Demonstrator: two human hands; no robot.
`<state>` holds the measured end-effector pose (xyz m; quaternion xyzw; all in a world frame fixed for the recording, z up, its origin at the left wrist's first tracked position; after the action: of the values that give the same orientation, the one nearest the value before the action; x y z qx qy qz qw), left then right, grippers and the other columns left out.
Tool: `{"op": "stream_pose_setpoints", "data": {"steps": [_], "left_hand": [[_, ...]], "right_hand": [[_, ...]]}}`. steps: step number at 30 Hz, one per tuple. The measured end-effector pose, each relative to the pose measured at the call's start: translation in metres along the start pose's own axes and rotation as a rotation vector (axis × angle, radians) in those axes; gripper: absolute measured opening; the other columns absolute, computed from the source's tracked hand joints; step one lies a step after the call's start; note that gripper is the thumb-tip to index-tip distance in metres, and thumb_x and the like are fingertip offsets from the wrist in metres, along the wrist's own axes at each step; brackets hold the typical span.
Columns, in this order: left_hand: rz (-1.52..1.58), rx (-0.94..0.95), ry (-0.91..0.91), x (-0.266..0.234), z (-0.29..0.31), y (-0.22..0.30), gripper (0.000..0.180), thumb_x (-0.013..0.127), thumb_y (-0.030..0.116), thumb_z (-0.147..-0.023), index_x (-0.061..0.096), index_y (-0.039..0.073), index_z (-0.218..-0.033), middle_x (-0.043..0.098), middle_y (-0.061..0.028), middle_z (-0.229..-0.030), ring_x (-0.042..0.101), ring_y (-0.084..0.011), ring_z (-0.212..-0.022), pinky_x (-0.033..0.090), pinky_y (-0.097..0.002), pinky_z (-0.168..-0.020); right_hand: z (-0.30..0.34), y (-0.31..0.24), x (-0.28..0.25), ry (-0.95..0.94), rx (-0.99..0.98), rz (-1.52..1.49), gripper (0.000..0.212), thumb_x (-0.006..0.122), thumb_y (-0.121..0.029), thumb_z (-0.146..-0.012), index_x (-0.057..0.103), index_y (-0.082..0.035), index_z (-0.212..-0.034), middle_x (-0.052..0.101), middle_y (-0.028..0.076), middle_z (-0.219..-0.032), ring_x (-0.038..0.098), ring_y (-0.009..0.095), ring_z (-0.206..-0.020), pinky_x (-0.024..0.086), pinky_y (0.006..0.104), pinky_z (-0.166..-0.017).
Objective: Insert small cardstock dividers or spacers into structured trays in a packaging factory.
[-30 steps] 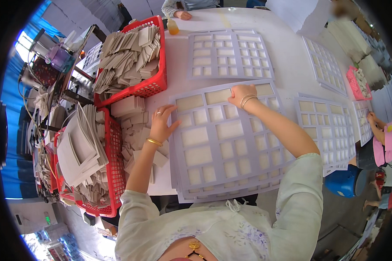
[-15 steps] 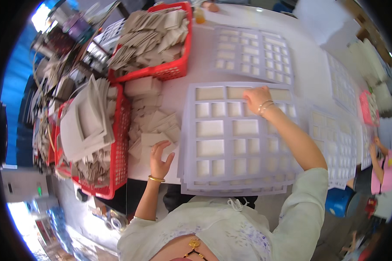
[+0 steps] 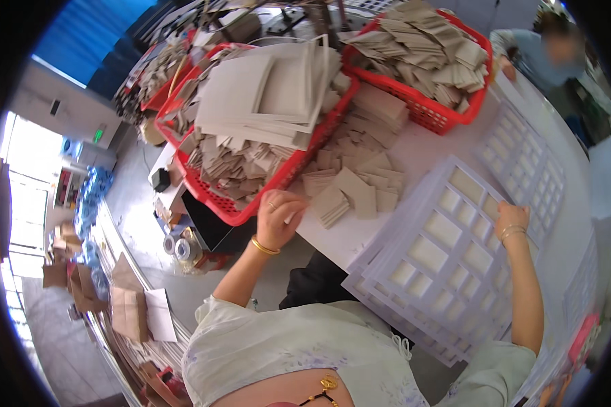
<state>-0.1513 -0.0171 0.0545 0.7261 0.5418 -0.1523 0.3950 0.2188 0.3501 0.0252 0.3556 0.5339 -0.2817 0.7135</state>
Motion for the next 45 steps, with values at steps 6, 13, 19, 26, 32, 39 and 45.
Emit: {"op": "stream_pose_setpoints", "data": {"steps": [6, 13, 19, 26, 32, 39, 45], "left_hand": [[-0.315, -0.323, 0.156, -0.079, -0.014, -0.079, 0.003, 0.065, 0.010, -0.077, 0.065, 0.008, -0.080, 0.062, -0.0071, -0.075, 0.059, -0.0264, -0.068, 0.045, -0.0366, -0.064], [-0.661, -0.484, -0.159, -0.085, -0.022, -0.169, 0.024, 0.070, 0.029, -0.077, 0.061, 0.010, -0.090, 0.064, -0.0075, -0.086, 0.063, -0.0288, -0.078, 0.047, -0.0412, -0.068], [-0.663, -0.491, -0.245, -0.075, -0.020, -0.188, 0.031, 0.072, 0.030, -0.072, 0.058, 0.011, -0.092, 0.064, -0.0074, -0.089, 0.063, -0.0273, -0.083, 0.047, -0.0407, -0.072], [-0.820, -0.341, -0.241, -0.068, -0.024, -0.180, 0.033, 0.066, 0.039, -0.078, 0.058, 0.014, -0.097, 0.066, -0.0066, -0.079, 0.065, -0.0267, -0.067, 0.048, -0.0391, -0.058], [-0.883, -0.394, -0.356, -0.058, -0.023, -0.183, 0.030, 0.062, 0.040, -0.083, 0.058, 0.013, -0.095, 0.064, -0.0056, -0.063, 0.065, -0.0260, -0.059, 0.047, -0.0373, -0.047], [-0.768, -0.349, -0.263, -0.058, -0.022, -0.179, 0.017, 0.061, 0.030, -0.084, 0.060, 0.014, -0.087, 0.064, -0.0082, -0.062, 0.065, -0.0270, -0.058, 0.048, -0.0389, -0.049], [-0.562, -0.104, 0.016, -0.074, -0.025, -0.151, 0.011, 0.065, 0.020, -0.077, 0.058, 0.013, -0.082, 0.059, -0.0058, -0.056, 0.059, -0.0276, -0.050, 0.046, -0.0385, -0.049]], "right_hand": [[-0.004, -0.119, -0.100, 0.443, -0.353, -0.185, 0.009, 0.064, -0.014, -0.077, 0.063, -0.013, -0.086, 0.065, 0.006, -0.077, 0.060, 0.024, -0.079, 0.037, 0.0393, -0.084], [-0.004, -0.306, -0.178, 0.786, -0.895, -0.365, 0.008, 0.066, -0.019, -0.074, 0.060, -0.014, -0.075, 0.062, 0.002, -0.070, 0.057, 0.019, -0.074, 0.038, 0.0358, -0.076], [-0.016, -0.400, -0.171, 0.620, -0.959, -0.324, 0.005, 0.056, -0.011, -0.079, 0.060, -0.011, -0.074, 0.064, 0.005, -0.070, 0.065, 0.024, -0.068, 0.050, 0.0378, -0.060], [-0.032, -0.475, -0.147, 0.351, -1.028, 0.010, 0.010, 0.057, -0.010, -0.079, 0.065, -0.009, -0.084, 0.069, 0.009, -0.083, 0.068, 0.026, -0.075, 0.054, 0.0387, -0.056], [-0.030, -0.514, -0.153, 0.025, -0.814, 0.482, 0.014, 0.061, -0.013, -0.080, 0.070, -0.007, -0.089, 0.067, 0.002, -0.082, 0.065, 0.022, -0.069, 0.048, 0.0384, -0.044], [-0.041, -0.494, -0.144, 0.197, -1.036, 0.341, 0.014, 0.060, -0.017, -0.082, 0.067, -0.007, -0.086, 0.069, 0.005, -0.088, 0.068, 0.023, -0.075, 0.052, 0.0390, -0.054], [-0.030, -0.433, -0.168, 0.336, -0.920, -0.784, 0.013, 0.063, -0.022, -0.082, 0.060, -0.011, -0.088, 0.065, 0.011, -0.075, 0.065, 0.027, -0.070, 0.051, 0.0366, -0.061]]}}
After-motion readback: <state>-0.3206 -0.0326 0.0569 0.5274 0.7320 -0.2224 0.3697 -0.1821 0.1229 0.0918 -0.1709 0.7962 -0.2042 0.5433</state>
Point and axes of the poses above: each hand's wrist, its own z-axis away from the middle knuckle, its own x-axis out of the palm, y = z × x, the point moved 2 cm from there along -z, towards the middle knuckle
